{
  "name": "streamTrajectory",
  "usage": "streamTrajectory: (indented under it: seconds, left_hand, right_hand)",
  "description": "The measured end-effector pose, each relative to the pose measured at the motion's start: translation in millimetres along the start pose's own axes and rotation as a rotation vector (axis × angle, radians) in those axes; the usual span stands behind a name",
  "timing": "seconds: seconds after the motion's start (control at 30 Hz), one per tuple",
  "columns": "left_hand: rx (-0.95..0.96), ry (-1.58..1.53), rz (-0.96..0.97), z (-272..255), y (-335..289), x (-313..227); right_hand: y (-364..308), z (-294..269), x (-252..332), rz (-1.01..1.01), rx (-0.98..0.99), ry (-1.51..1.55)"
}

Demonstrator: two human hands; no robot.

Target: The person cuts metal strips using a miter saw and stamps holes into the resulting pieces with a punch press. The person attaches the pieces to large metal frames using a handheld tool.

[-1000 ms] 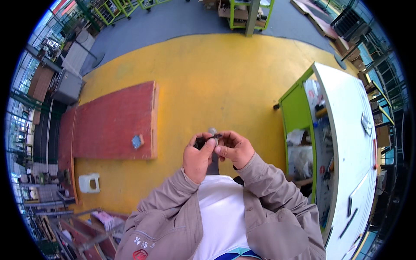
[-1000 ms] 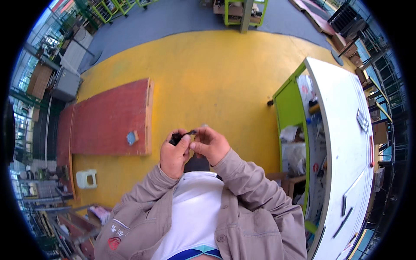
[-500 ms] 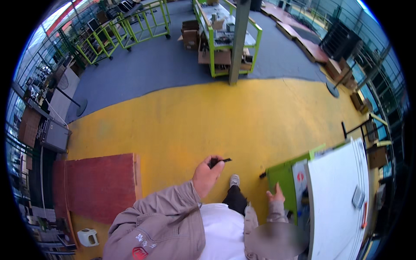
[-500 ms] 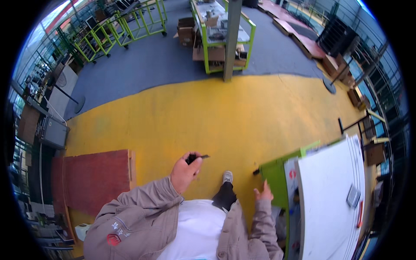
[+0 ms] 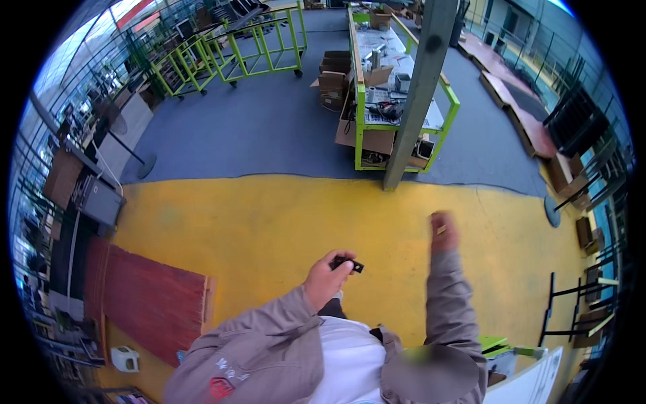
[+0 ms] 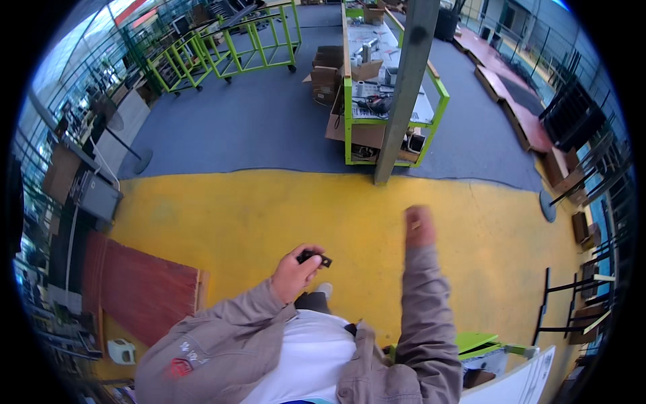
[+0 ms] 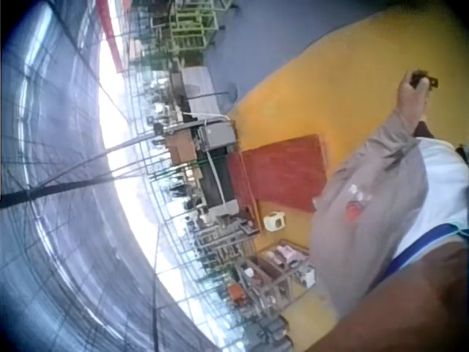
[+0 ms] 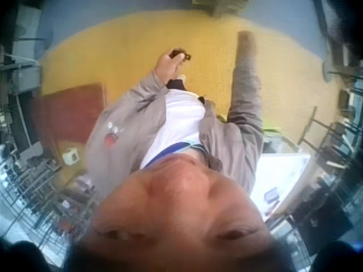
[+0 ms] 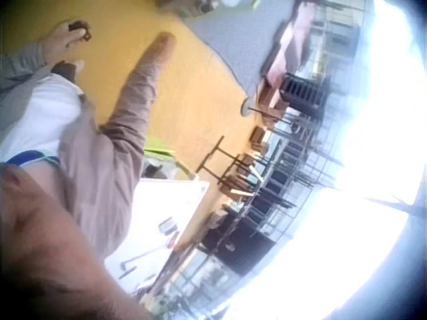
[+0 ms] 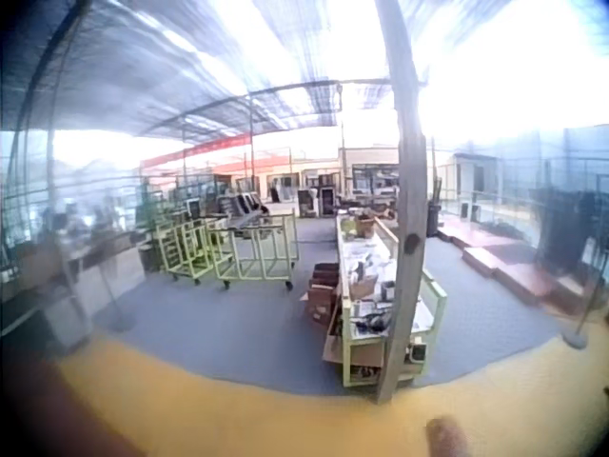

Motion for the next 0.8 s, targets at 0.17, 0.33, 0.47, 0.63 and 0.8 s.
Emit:
streamTrajectory:
  seconds: [0.17, 0.33, 0.47, 0.63, 0.8]
  left_hand:
    - [0.093, -0.036, -0.168, 57, 118, 3]
    - [0.297, -0.017, -0.277, 162, 249, 25]
    - [0.406, 0.096, -0.319, 262, 346, 64]
    - [0.423, 0.156, -0.335, 409, 474, 66]
    - [0.561, 0.259, 0.001, 513, 601, 43]
  right_hand:
    - [126, -92, -73, 0.633, -0.425, 0.457]
    - [190, -223, -159, 0.466, -0.47, 1.37]
    - [228, -260, -185, 0.291, -0.603, 0.131]
    - [321, -242, -232, 0.054, -0.165, -0.117]
    - [414, -225, -298, 0.568, 0.367, 0.372]
Point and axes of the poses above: each hand's wrist, its own y-axis towards the middle knuckle, its own z-axis out of the palm, x = y × z, the point moved 5 cm from there along y, towards the middle knuckle, and after that the axes turned 12 degrees about z, right-handed, at the moved point
